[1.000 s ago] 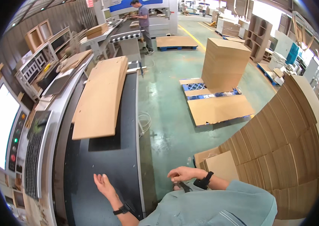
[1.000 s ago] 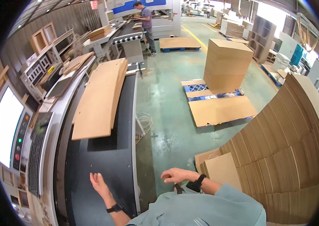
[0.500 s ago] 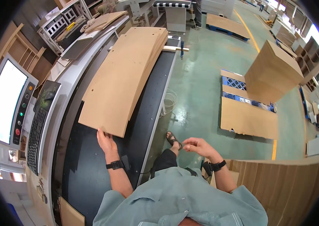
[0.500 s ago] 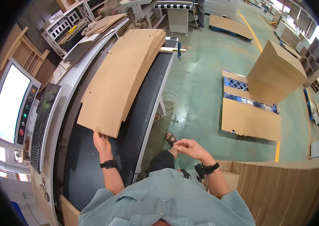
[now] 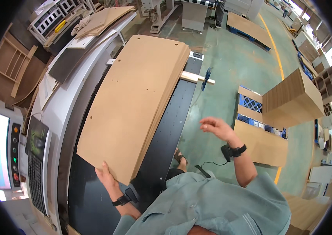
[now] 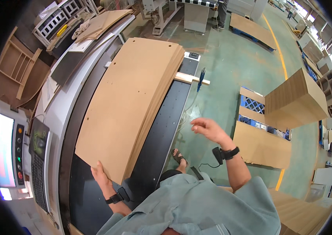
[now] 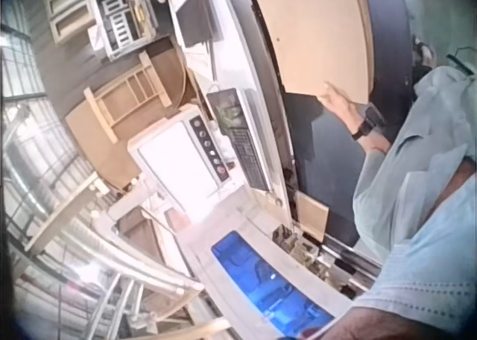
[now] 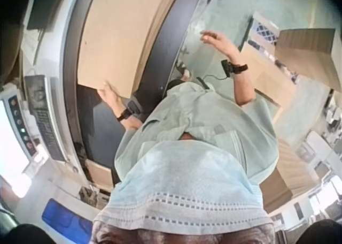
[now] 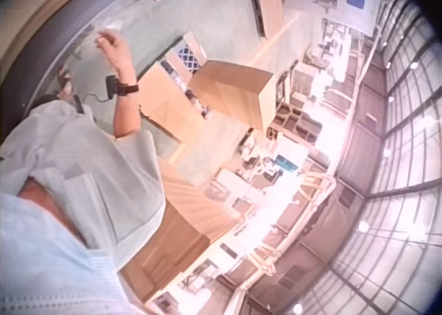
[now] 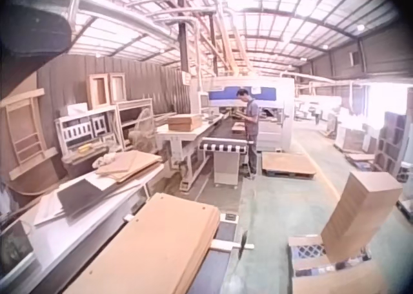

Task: The recorder cleans wood panels with an air gun and stacks them onto a pallet in a manufacturing facility.

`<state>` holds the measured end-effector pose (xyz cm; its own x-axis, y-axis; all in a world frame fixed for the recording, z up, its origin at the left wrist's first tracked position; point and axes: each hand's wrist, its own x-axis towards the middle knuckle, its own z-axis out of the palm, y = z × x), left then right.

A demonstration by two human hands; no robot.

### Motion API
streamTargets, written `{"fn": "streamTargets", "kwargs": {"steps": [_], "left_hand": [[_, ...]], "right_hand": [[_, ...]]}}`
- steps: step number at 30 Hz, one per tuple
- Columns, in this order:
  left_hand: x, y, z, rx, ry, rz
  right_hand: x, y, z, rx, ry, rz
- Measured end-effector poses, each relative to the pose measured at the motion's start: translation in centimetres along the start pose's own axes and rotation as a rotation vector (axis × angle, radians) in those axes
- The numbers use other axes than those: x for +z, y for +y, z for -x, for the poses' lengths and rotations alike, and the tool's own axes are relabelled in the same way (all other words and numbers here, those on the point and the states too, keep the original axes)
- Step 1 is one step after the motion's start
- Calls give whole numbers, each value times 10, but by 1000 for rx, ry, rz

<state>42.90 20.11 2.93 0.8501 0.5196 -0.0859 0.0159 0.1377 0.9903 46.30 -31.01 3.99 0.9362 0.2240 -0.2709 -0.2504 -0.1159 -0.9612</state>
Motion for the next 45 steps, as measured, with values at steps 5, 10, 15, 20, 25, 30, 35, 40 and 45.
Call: {"fn": "streamTargets", "kwargs": {"steps": [5,10,15,20,25,30,35,40,45], "left_hand": [[7,13,-20,-110,-13,-167],[-2,14,-38,-156,-34,-278],[2,18,-26,-152,14,-280],[77,61,2,333,151,-1112],[248,48,15,497,-163,-1275],[351,22,2,580,-249,-1396],[359,-3,-1,645,-108,-1673],[365,2,3,641,-104,-1647],[362,3,2,681,-82,-1576]], "right_hand": [[-83,-20,-35,-5,237,120],[-165,-32,-98,-107,449,79],[-227,-44,-182,-154,352,283],[-227,-13,-213,-92,-116,544],[-227,-10,-220,0,-254,-21],[-255,16,-259,0,-445,79],[-276,-73,-261,-421,-182,-554],[-304,-178,-276,-279,-236,317],[-279,-247,-264,-533,-119,1372]]}}
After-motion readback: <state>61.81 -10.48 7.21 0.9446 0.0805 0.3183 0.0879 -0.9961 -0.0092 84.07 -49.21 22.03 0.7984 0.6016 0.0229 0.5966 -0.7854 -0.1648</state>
